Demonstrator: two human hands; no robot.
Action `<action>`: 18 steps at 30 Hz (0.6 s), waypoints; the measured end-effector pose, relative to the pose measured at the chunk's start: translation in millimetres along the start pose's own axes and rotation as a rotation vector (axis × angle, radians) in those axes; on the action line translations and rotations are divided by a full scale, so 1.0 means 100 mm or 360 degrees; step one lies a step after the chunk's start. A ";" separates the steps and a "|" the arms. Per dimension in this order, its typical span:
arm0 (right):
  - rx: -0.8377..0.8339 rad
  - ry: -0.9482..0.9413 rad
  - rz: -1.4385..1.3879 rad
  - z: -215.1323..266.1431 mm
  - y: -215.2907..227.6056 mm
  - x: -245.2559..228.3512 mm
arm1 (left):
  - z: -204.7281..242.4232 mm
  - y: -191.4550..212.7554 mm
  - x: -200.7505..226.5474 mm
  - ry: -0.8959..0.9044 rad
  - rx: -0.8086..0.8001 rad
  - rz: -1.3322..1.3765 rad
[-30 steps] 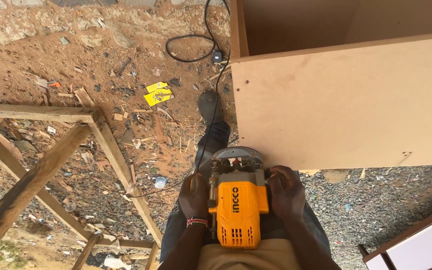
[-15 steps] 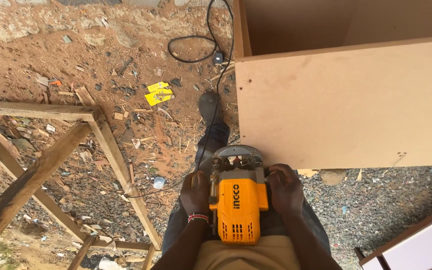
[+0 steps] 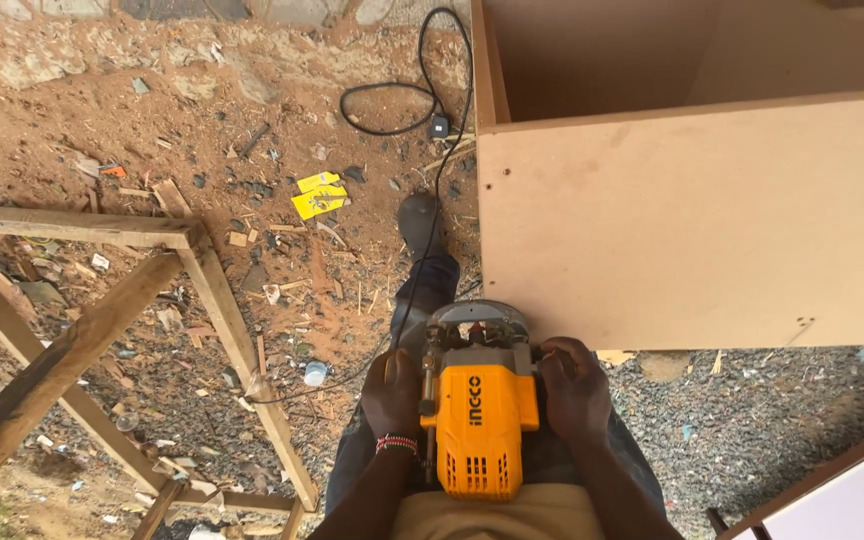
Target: Trimming wood edges with a power router, cutting with a jigsaw, and marking wood with a pencil.
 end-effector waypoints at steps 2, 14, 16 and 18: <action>-0.0081 -0.0150 0.0196 -0.03 -0.01 0.03 | 0.03 0.05 0.14 0.0240 -0.0177 -0.0171; -0.0097 -0.0198 0.0215 -0.04 0.01 0.02 | 0.10 0.10 0.24 0.0353 -0.0163 -0.0266; -0.0098 -0.0185 0.0168 -0.02 0.01 0.05 | 0.07 0.09 0.18 0.0306 -0.0165 -0.0254; -0.0086 -0.0155 0.0116 -0.02 0.01 0.08 | 0.06 0.08 0.21 0.0246 -0.0173 -0.0228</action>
Point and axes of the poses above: each hand's wrist, its own z-axis away from the middle knuckle, its own y-axis out of the back of the hand, x = y × z, the point moved 6 cm from there along -z, towards the middle knuckle, and after that the axes turned 8 degrees about y, right-handed, at the moved point
